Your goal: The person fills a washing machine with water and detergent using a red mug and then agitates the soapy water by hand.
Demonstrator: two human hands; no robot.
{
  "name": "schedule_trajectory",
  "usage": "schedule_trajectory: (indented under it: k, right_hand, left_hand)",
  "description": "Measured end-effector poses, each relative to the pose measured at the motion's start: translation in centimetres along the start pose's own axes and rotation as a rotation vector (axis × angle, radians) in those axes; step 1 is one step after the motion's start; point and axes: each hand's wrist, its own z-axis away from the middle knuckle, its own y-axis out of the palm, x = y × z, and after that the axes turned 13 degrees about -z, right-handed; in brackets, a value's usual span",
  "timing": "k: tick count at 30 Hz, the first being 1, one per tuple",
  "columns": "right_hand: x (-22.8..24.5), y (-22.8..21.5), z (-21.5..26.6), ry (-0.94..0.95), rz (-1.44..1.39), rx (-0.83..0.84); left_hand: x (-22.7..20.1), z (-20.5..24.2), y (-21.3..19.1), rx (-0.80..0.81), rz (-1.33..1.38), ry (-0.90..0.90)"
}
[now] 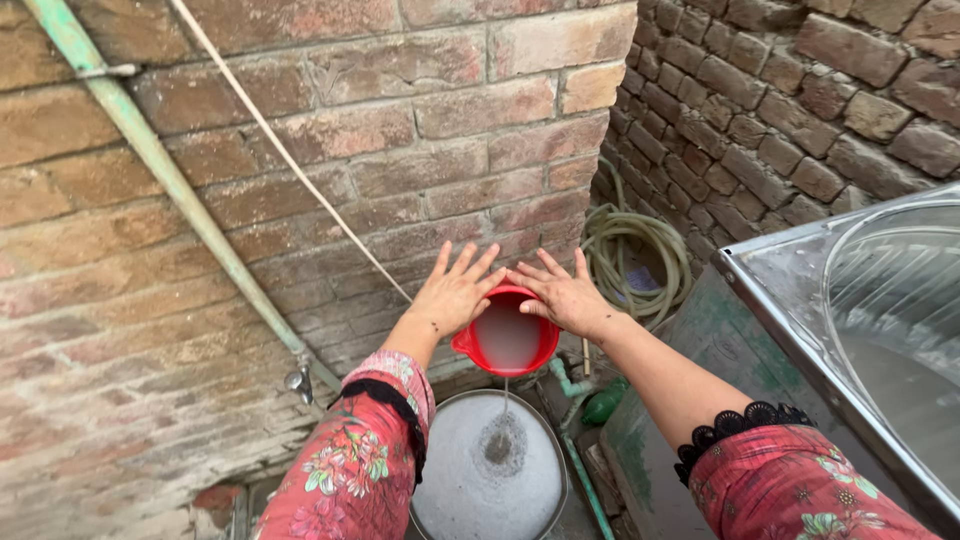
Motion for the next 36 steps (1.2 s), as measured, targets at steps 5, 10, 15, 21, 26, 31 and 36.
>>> schedule_trajectory:
  k: [5, 10, 15, 21, 26, 31, 36]
  right_hand:
    - [-0.3, 0.0, 0.0, -0.036, 0.004, 0.000]
    - [-0.8, -0.4, -0.1, -0.087, 0.014, -0.018]
    - [-1.2, -1.0, -0.3, -0.129, 0.011, -0.038]
    - [-0.7, -1.7, -0.4, -0.120, 0.008, -0.023]
    - [-0.2, -2.0, 0.0, -0.108, -0.001, -0.030]
    - [0.1, -1.6, 0.1, -0.114, -0.021, -0.050]
    - [0.1, -0.9, 0.4, -0.101, 0.004, -0.045]
  left_hand:
    - [-0.5, 0.3, -0.5, 0.010, -0.015, -0.030]
    - [-0.8, 0.2, -1.0, 0.016, -0.037, -0.054]
    - [-0.9, 0.2, -1.4, 0.017, -0.059, -0.074]
    - [-0.8, 0.5, -2.1, -0.021, -0.068, -0.073]
    - [-0.6, 0.6, -2.6, -0.035, -0.075, -0.056]
    - [-0.5, 1.2, -2.8, -0.024, -0.054, -0.045]
    - [-0.7, 1.6, -2.3, -0.071, -0.001, -0.032]
